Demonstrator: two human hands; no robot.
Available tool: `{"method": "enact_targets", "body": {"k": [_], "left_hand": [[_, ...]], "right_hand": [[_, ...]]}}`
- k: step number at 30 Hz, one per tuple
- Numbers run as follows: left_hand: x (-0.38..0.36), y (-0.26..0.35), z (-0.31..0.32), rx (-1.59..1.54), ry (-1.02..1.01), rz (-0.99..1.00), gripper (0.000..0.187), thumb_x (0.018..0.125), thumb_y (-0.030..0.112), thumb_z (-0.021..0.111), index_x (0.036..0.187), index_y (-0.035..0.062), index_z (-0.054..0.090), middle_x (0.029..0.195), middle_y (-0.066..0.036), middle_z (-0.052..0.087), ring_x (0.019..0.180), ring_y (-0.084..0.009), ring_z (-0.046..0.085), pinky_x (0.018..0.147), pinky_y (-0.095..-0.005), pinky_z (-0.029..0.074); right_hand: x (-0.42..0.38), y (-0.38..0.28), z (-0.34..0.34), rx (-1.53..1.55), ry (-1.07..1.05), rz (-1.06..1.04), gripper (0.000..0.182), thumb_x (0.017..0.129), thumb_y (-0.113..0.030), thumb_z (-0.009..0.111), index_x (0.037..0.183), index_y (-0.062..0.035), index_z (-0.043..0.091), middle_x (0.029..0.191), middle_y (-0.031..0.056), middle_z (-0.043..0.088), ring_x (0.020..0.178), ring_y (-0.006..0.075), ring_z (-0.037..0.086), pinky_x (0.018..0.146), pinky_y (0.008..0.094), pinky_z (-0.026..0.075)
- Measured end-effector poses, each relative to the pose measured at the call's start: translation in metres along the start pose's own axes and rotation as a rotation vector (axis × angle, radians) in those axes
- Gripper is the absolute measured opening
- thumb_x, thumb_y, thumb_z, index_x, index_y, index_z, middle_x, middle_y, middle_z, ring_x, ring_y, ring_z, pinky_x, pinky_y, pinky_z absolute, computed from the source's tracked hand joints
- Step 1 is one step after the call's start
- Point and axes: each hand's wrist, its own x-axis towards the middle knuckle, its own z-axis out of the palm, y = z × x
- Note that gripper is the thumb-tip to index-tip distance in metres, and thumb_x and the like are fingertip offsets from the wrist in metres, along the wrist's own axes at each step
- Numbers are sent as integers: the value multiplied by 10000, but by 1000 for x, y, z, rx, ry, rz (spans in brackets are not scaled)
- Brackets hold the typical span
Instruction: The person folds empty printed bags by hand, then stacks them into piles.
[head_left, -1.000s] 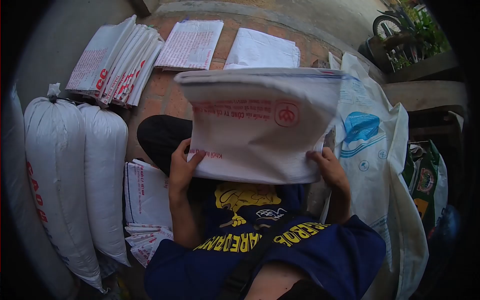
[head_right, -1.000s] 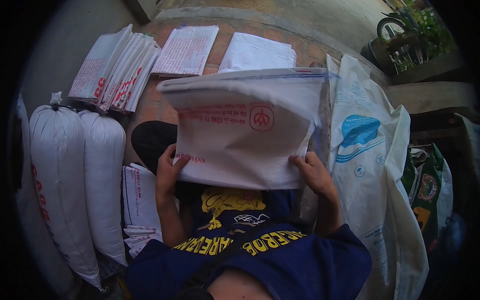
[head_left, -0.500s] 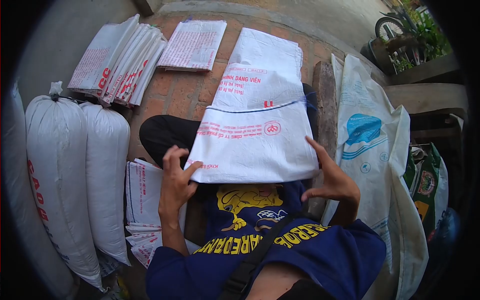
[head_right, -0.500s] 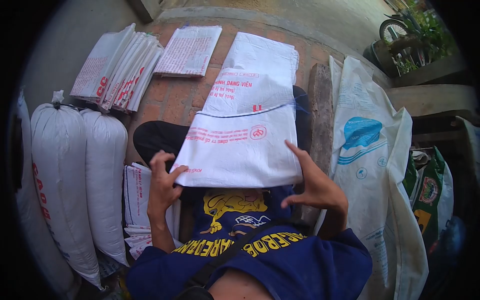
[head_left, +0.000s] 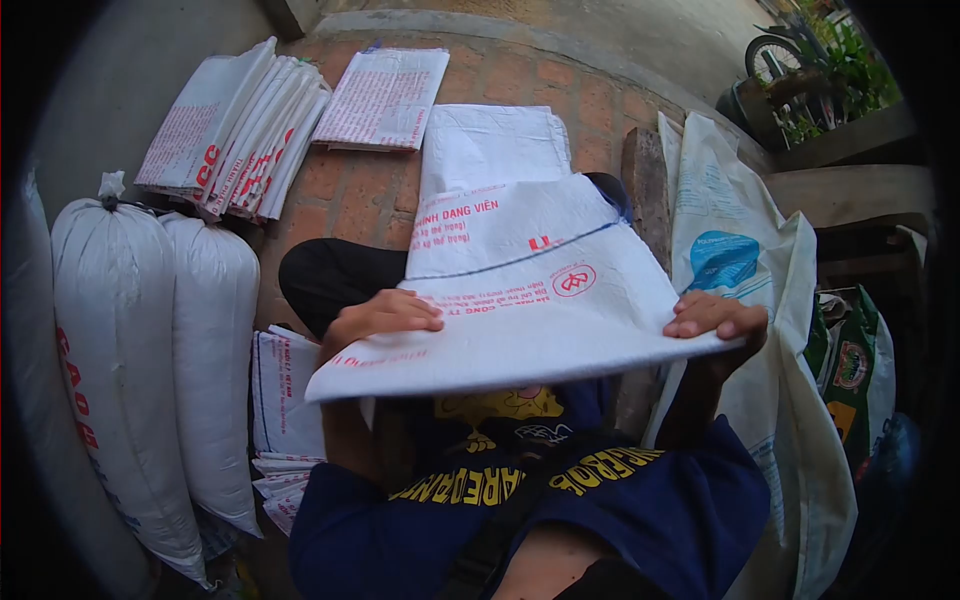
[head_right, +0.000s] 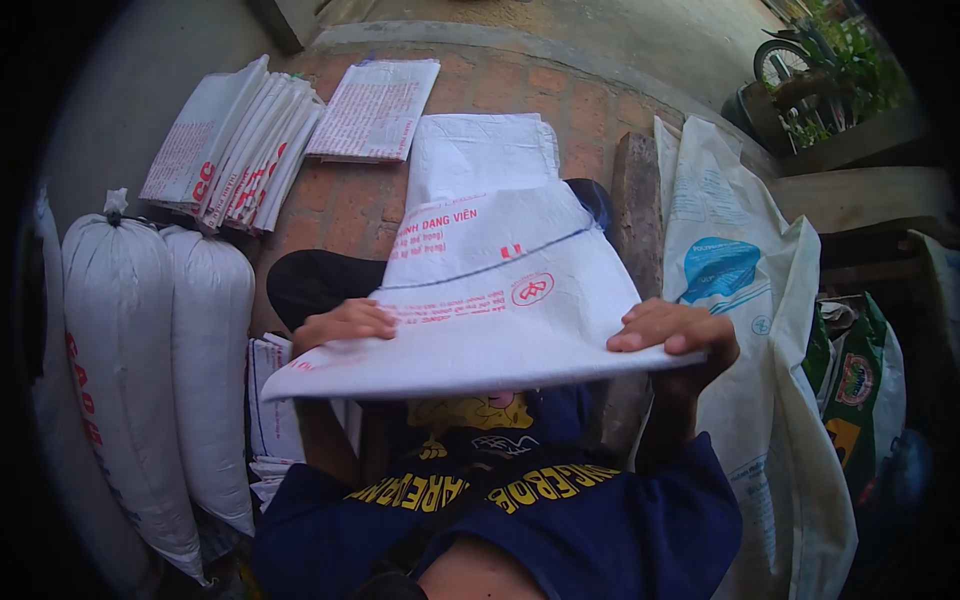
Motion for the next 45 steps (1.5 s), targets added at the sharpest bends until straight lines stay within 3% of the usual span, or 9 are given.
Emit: {"method": "enact_targets", "body": {"k": [8,12,14,17,19,25,33,41,45], "left_hand": [[-31,-42,8,-156,112,77,388,917,311,614,1012,-62,667,949,-249,689,949,-363,675,1015,-584,374],[-5,-12,-8,-144,-43,201,410,872,302,654,1045,-70,650,980,-257,681,949,-357,676,1018,-549,372],[-6,-11,-10,-29,21,151,406,874,321,653,1023,-57,649,972,-238,682,919,-340,681,995,-539,394],[-8,-4,16,339,258,-92,345,928,323,604,1006,-13,623,901,-143,665,783,-195,664,785,-382,531],[-68,-45,24,-39,576,-797,309,953,280,591,1025,-19,615,933,-116,666,784,-161,654,716,-306,535],[-27,-45,64,525,637,-1089,680,841,156,713,1408,17,363,1080,-204,597,923,-281,636,811,-322,506],[-54,-33,62,1127,-159,-747,831,663,173,829,1399,152,443,1490,-275,199,1363,-412,262,1077,-463,352],[-27,-24,30,887,239,-257,335,678,-24,683,1005,32,640,1066,-135,652,1092,-343,595,1027,-513,403],[7,15,26,303,647,-65,297,725,125,794,926,-8,618,903,-128,669,885,-261,661,916,-428,485]], "right_hand": [[-3,43,-22,-247,-68,-84,838,825,-389,730,1414,-92,212,1049,127,655,1079,306,615,1074,516,323],[14,85,-66,-625,-886,-32,532,937,-393,565,1293,-14,451,1117,186,630,1082,348,606,1063,487,351],[8,86,-61,38,-724,280,384,963,-331,529,1119,15,591,1148,202,623,1076,321,611,999,429,419],[-25,87,-52,-244,-403,432,295,950,-253,559,1046,22,611,1068,187,649,988,285,640,888,395,479],[-38,81,-10,-465,133,682,219,931,-187,603,1009,17,607,976,150,680,854,237,673,757,352,534],[-42,91,7,-788,-65,1172,523,847,-125,678,1270,13,402,913,228,634,876,324,662,803,366,531],[-53,67,5,-763,-533,1132,717,709,-27,737,1357,-102,438,1173,217,474,1089,398,521,948,409,452],[-42,66,13,-1390,-481,419,513,644,-8,750,1135,-95,628,1253,175,464,1135,322,523,931,452,450],[-1,41,-15,-519,-252,189,224,744,-170,783,894,-61,657,889,100,691,856,239,668,933,455,451]]}}
